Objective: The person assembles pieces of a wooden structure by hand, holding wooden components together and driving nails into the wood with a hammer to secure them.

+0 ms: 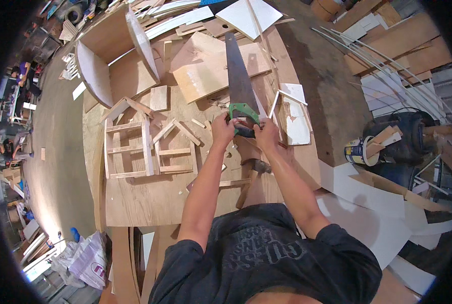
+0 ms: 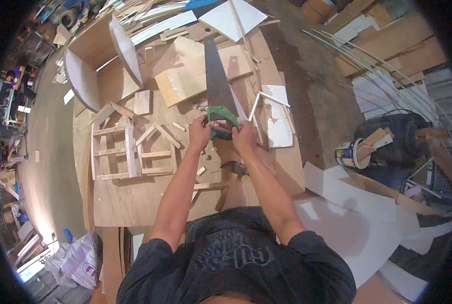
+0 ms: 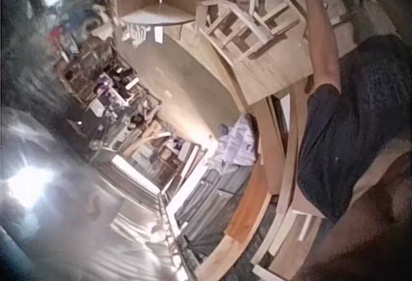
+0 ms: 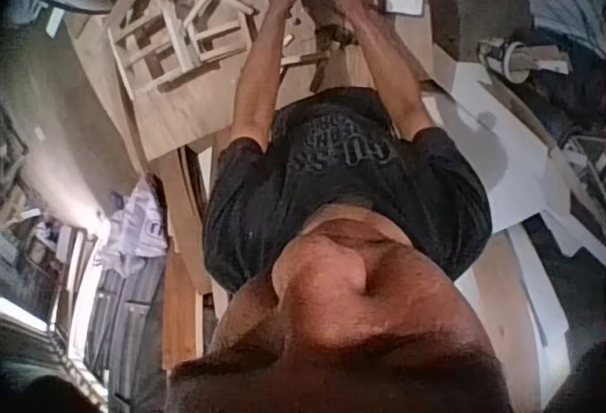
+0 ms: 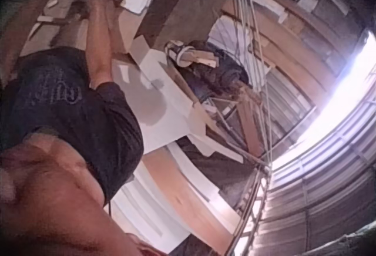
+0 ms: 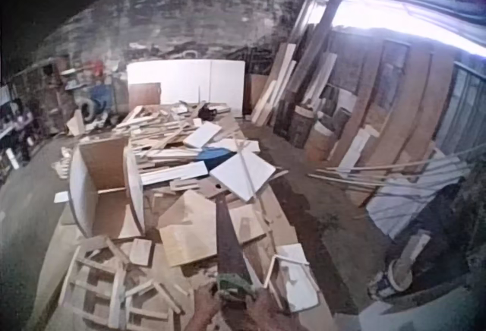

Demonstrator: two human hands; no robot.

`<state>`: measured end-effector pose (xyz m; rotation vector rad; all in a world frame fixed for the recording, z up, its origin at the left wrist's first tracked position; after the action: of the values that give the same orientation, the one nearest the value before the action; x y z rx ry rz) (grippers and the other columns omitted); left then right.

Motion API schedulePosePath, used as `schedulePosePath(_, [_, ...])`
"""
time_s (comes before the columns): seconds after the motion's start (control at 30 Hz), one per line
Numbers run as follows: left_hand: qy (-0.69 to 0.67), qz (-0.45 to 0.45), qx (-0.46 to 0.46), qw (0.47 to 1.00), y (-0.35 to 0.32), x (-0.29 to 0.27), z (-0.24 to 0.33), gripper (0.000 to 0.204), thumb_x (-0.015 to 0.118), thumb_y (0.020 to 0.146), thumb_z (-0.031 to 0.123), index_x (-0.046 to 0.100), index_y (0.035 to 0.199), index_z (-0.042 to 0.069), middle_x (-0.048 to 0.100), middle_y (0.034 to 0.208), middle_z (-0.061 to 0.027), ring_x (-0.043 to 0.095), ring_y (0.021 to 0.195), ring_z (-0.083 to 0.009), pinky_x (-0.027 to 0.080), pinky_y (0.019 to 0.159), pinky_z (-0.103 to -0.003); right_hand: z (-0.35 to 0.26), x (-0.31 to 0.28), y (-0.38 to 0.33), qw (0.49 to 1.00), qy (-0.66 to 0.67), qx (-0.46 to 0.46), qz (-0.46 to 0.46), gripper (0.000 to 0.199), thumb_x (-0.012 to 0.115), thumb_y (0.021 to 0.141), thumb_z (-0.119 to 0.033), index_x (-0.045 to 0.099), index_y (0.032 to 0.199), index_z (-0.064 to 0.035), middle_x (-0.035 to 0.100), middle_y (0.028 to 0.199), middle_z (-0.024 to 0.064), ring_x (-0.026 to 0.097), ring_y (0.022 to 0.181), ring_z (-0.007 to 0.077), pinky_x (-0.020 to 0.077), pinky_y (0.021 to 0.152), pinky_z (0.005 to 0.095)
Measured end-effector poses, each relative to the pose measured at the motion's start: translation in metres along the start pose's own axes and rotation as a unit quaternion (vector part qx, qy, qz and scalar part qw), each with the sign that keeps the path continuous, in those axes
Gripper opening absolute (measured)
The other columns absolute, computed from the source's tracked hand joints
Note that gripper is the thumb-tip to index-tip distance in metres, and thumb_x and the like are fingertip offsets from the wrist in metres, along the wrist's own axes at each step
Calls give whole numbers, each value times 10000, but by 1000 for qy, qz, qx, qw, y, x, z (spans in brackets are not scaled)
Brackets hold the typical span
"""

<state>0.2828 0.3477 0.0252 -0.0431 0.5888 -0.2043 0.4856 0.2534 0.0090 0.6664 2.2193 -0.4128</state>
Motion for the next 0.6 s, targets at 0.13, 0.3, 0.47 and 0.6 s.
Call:
schedulePosePath(0.13, [-6, -33, -29, 999, 0, 13, -23, 296, 805, 847, 186, 703, 1049, -5, 694, 791, -196, 689, 751, -350, 524, 705, -440, 0, 3, -2, 1000, -14, -1, -15, 277, 773, 850, -174, 670, 1062, -29, 716, 954, 195, 677, 960, 402, 513, 859, 517])
schedulePosePath(0.3, [-50, -44, -57, 996, -15, 13, -37, 309, 818, 834, 179, 708, 1061, 0, 699, 849, -179, 695, 809, -344, 539, 746, -438, -6, 2, -1, 994, -83, -51, 52, 251, 769, 867, -138, 672, 1077, -40, 720, 948, 166, 707, 901, 380, 545, 806, 489])
schedulePosePath(0.47, [144, 128, -48, 980, -55, -29, -49, 449, 819, 814, 162, 634, 1205, 40, 661, 984, -181, 662, 968, -387, 535, 850, -469, -6, -4, -8, 997, -28, -55, 56, 329, 765, 865, -120, 644, 1158, -34, 677, 1069, 187, 666, 1009, 385, 519, 875, 482])
schedulePosePath(0.6, [179, 127, -29, 975, -65, -34, -55, 464, 820, 824, 165, 610, 1218, 38, 709, 1032, -161, 690, 964, -371, 541, 826, -498, -28, -12, -34, 992, 2, -103, 73, 395, 756, 863, -100, 625, 1230, -33, 632, 1159, 185, 612, 1116, 381, 489, 947, 470])
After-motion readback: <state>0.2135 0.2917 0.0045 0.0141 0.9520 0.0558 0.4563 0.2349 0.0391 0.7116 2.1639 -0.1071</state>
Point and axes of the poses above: each hand's wrist, its own y-axis towards the middle knuckle, its own x-axis out of the palm, z = x × y, the point moved 10 cm from there along y, towards the middle knuckle
